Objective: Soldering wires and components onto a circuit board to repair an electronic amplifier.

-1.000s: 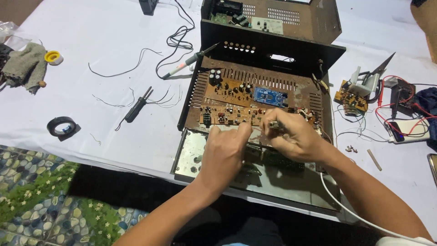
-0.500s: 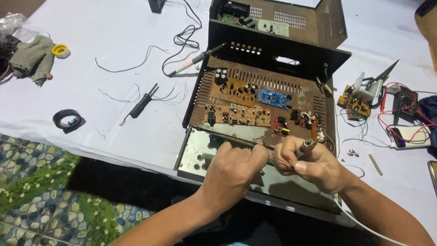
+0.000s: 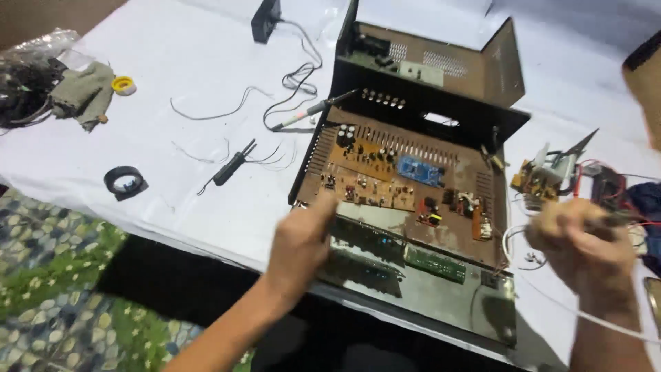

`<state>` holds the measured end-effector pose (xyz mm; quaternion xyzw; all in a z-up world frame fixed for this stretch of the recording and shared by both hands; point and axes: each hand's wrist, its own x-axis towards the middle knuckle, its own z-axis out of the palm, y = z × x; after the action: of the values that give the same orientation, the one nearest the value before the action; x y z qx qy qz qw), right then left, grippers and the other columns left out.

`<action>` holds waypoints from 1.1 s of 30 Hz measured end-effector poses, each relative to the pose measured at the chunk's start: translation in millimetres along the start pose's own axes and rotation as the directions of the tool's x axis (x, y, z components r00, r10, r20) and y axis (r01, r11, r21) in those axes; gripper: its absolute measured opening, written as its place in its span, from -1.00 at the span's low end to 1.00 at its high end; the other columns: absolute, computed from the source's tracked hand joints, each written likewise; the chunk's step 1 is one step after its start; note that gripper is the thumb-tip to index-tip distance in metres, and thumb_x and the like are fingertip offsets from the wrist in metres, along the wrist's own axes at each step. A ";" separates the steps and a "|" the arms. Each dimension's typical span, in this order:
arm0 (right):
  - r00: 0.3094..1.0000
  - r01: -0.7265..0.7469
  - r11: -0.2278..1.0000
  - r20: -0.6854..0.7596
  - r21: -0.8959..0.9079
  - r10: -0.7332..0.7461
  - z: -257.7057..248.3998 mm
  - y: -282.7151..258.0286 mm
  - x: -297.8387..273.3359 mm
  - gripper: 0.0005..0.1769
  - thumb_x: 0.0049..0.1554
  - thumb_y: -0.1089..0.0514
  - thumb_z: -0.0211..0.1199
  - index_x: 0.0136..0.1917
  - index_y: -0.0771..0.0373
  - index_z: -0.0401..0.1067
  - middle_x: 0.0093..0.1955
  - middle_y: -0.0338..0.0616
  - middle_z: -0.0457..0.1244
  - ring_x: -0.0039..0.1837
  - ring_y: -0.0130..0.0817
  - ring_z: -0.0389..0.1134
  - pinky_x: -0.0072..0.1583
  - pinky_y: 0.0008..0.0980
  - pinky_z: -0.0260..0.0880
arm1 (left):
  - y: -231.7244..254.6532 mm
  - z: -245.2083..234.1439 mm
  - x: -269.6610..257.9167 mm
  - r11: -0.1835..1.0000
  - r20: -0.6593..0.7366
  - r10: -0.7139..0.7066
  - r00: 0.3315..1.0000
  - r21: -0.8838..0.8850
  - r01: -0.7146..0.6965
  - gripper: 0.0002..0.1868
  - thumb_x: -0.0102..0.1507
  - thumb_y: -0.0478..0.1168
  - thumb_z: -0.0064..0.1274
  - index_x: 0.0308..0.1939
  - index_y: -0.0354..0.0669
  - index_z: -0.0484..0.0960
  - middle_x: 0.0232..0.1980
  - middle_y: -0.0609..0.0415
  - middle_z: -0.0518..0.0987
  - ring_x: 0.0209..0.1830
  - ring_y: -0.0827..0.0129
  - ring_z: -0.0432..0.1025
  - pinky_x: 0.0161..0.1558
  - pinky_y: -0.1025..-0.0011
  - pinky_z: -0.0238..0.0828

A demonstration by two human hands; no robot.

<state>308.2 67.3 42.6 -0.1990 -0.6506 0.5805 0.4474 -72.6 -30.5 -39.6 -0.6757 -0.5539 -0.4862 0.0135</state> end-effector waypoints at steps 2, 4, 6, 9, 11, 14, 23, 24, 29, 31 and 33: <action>0.999 -0.027 0.991 -0.040 -0.134 0.021 6.0 3.1 -7.3 -0.85 0.17 0.08 0.09 -0.23 0.05 0.22 -0.31 -0.34 0.03 -0.29 -0.47 0.01 -0.19 -0.43 0.03 | 23.4 2.5 0.3 0.995 0.050 0.030 0.998 -0.102 -0.025 -0.85 0.43 -0.40 -0.13 0.02 -0.30 0.53 -0.65 0.16 0.41 -0.76 0.49 0.29 -0.76 0.54 0.29; 0.999 -0.023 0.980 -0.035 -0.200 0.016 -3.9 1.2 -15.6 -0.87 0.24 0.09 0.04 -0.18 0.05 0.25 -0.28 -0.35 0.07 -0.26 -0.51 0.04 -0.17 -0.47 0.08 | 29.6 -0.8 -0.7 0.986 0.078 -0.044 0.996 -0.156 0.056 -0.87 0.45 -0.33 -0.19 -0.04 -0.24 0.49 -0.64 0.17 0.40 -0.77 0.52 0.25 -0.76 0.55 0.20; 0.999 -0.010 0.964 -0.042 -0.266 -0.002 -10.6 5.2 -22.1 -0.86 0.30 0.11 0.00 -0.13 0.04 0.27 -0.26 -0.37 0.12 -0.24 -0.54 0.08 -0.16 -0.52 0.13 | 30.1 -3.3 -4.1 0.970 0.114 -0.100 0.988 -0.211 0.122 -0.84 0.47 -0.25 -0.25 -0.10 -0.17 0.46 -0.63 0.18 0.38 -0.77 0.54 0.21 -0.75 0.55 0.10; 0.989 -0.040 0.968 -0.147 -0.248 0.004 -18.6 7.5 -28.2 -0.88 0.26 0.14 0.07 -0.10 0.19 0.26 -0.30 -0.19 0.04 -0.25 -0.38 0.01 -0.17 -0.36 0.00 | 31.3 -0.5 -6.0 0.925 0.162 -0.194 0.968 -0.299 0.235 -0.84 0.46 -0.21 -0.24 -0.12 -0.12 0.45 -0.68 0.15 0.30 -0.78 0.47 0.13 -0.68 0.44 -0.02; 0.990 -0.024 0.968 -0.140 -0.249 -0.012 -17.8 7.7 -29.3 -0.88 0.27 0.16 0.11 -0.03 0.25 0.36 -0.27 -0.16 0.09 -0.21 -0.37 0.09 -0.14 -0.34 0.05 | 37.2 -4.6 -3.9 0.850 0.181 -0.298 0.937 -0.396 0.347 -0.71 0.48 -0.14 -0.31 -0.30 -0.09 0.38 -0.66 0.18 0.23 -0.75 0.47 0.11 -0.60 0.43 0.06; 0.997 0.075 0.919 0.017 -0.386 -0.074 -25.5 13.5 -27.0 -0.81 0.33 0.25 0.04 0.09 0.27 0.48 0.03 -0.14 0.36 -0.07 -0.45 0.31 -0.03 -0.53 0.34 | 39.4 3.3 -7.4 0.855 0.207 -0.235 0.950 -0.421 0.303 -0.75 0.49 -0.18 -0.31 -0.26 -0.09 0.38 -0.68 0.20 0.25 -0.79 0.51 0.08 -0.72 0.50 -0.13; 0.925 0.369 0.460 0.366 -0.807 -0.099 94.7 -16.8 53.8 -0.75 0.15 0.07 0.27 0.01 0.25 0.55 -0.04 -0.07 0.46 -0.03 -0.27 0.52 -0.03 -0.43 0.65 | 61.8 21.3 -6.8 0.913 0.224 -0.094 0.970 -0.369 0.174 -0.81 0.49 -0.20 -0.27 -0.22 -0.10 0.35 -0.70 0.21 0.27 -0.82 0.52 0.09 -0.76 0.54 -0.13; 0.926 0.369 0.459 0.365 -0.808 -0.100 99.3 -15.8 57.1 -0.75 0.15 0.07 0.27 0.01 0.25 0.55 -0.04 -0.07 0.46 -0.03 -0.27 0.52 -0.03 -0.43 0.65 | 63.1 22.3 -7.3 0.913 0.224 -0.091 0.970 -0.370 0.171 -0.81 0.49 -0.20 -0.27 -0.22 -0.10 0.35 -0.70 0.21 0.27 -0.82 0.52 0.09 -0.76 0.54 -0.13; 0.856 0.493 0.450 0.508 -0.744 -0.098 114.8 -4.1 70.6 -0.69 0.07 0.08 0.43 0.05 0.25 0.55 0.03 -0.03 0.42 -0.06 -0.30 0.54 -0.05 -0.52 0.72 | 64.9 20.3 -9.2 0.939 0.288 -0.094 0.953 -0.291 0.181 -0.89 0.48 -0.21 -0.22 -0.14 -0.11 0.31 -0.67 0.14 0.27 -0.80 0.44 0.09 -0.73 0.43 -0.08; 0.842 0.513 0.475 0.528 -0.715 -0.114 117.0 -5.6 71.7 -0.71 0.07 0.11 0.44 0.05 0.23 0.56 0.03 -0.03 0.42 -0.04 -0.31 0.53 -0.01 -0.49 0.70 | 64.5 20.6 -9.8 0.945 0.290 -0.099 0.952 -0.272 0.181 -0.88 0.48 -0.21 -0.22 -0.15 -0.11 0.29 -0.68 0.14 0.26 -0.80 0.43 0.09 -0.72 0.41 -0.07; 0.828 0.529 0.500 0.545 -0.686 -0.130 114.1 -1.9 70.8 -0.72 0.06 0.13 0.44 0.05 0.22 0.57 0.03 -0.04 0.42 -0.02 -0.31 0.53 0.03 -0.45 0.68 | 64.4 19.9 -11.4 0.950 0.293 -0.104 0.950 -0.253 0.182 -0.87 0.48 -0.20 -0.23 -0.16 -0.10 0.27 -0.69 0.13 0.25 -0.80 0.41 0.08 -0.71 0.38 -0.07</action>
<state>179.0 56.1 77.7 -0.1186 -0.9486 0.1427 0.2563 -9.8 -52.7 -24.2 -0.6899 -0.5247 -0.4594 -0.1943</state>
